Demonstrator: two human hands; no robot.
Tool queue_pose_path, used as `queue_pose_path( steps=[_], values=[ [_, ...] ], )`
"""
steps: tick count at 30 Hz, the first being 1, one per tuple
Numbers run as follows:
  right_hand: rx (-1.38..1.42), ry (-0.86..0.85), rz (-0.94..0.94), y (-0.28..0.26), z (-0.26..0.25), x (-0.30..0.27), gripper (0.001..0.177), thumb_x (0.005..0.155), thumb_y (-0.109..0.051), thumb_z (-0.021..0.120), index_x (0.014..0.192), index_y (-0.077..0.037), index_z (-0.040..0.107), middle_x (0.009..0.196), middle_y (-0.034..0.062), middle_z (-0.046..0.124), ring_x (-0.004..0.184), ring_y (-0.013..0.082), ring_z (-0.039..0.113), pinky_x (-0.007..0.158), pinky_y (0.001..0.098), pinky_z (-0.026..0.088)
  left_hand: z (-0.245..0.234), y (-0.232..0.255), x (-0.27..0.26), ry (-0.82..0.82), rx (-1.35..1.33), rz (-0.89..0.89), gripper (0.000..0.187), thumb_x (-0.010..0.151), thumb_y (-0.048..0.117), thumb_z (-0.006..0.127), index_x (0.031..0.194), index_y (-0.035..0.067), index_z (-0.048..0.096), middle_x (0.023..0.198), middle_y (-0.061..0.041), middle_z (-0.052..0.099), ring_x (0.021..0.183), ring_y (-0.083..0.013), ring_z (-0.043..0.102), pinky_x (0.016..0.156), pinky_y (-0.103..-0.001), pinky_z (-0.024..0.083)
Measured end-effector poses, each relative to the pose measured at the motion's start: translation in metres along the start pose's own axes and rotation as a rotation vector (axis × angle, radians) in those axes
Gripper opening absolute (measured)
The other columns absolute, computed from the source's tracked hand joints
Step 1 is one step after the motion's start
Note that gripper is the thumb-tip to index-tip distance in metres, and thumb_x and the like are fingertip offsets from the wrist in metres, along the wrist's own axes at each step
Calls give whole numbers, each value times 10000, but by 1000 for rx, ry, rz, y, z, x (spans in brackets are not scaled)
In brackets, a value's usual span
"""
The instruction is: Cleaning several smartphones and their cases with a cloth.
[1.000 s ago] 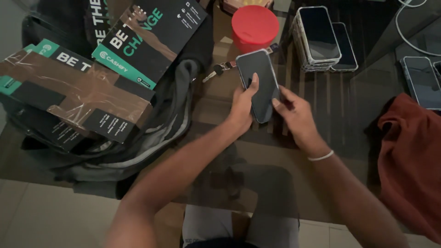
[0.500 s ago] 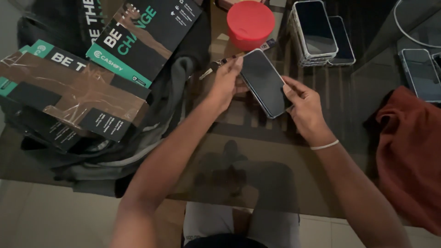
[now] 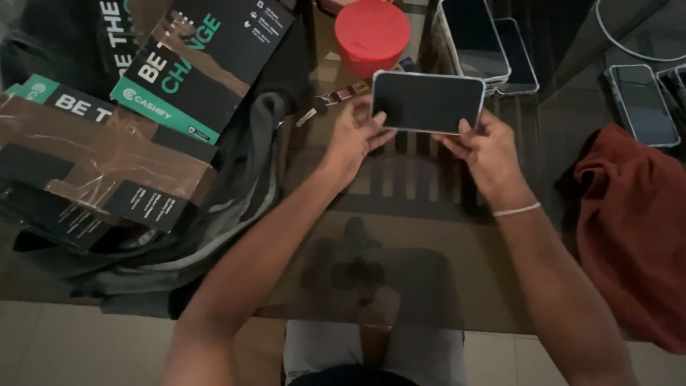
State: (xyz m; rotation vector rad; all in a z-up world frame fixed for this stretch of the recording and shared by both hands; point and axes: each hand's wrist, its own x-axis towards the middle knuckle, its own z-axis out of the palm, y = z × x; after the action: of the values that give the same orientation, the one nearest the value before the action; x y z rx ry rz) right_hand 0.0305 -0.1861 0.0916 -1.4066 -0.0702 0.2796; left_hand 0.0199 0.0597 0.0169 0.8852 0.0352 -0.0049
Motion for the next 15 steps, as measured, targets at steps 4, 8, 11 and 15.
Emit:
queue_pose_path(
  steps=[4, 8, 11, 15],
  values=[
    [-54, 1, -51, -6, -13, -2, 248, 1040, -88, 562, 1276, -31, 617, 1135, 73, 713, 1016, 225, 717, 896, 332, 602, 13, 8, -8, -166, 222, -48, 331, 1049, 13, 598, 1367, 23, 505, 1222, -77, 629, 1140, -213, 661, 1019, -393, 613],
    [-346, 19, -334, -15, -4, -11, 286, 1073, -35, 567, 1347, -30, 650, 1007, 1, 579, 872, 81, 536, 787, 247, 482, 9, 1, -7, -135, 398, 200, 302, 974, -41, 630, 1260, 24, 560, 1086, -60, 670, 1005, -143, 677, 881, -325, 624],
    [-437, 67, -500, -6, -16, -2, 220, 1104, -33, 584, 1301, -41, 681, 958, -11, 581, 833, 66, 509, 764, 231, 445, 18, 8, -19, -121, 599, 353, 215, 975, -63, 689, 1166, -13, 605, 1012, -59, 677, 955, -89, 652, 833, -290, 603],
    [-419, 18, -629, -6, -28, 5, 147, 1070, 21, 617, 1168, -35, 711, 1048, -1, 715, 943, 56, 631, 876, 214, 510, 34, 12, -30, -49, 635, 423, 157, 974, -45, 704, 1110, -13, 633, 889, -40, 660, 876, -59, 638, 785, -268, 591]
  ],
)
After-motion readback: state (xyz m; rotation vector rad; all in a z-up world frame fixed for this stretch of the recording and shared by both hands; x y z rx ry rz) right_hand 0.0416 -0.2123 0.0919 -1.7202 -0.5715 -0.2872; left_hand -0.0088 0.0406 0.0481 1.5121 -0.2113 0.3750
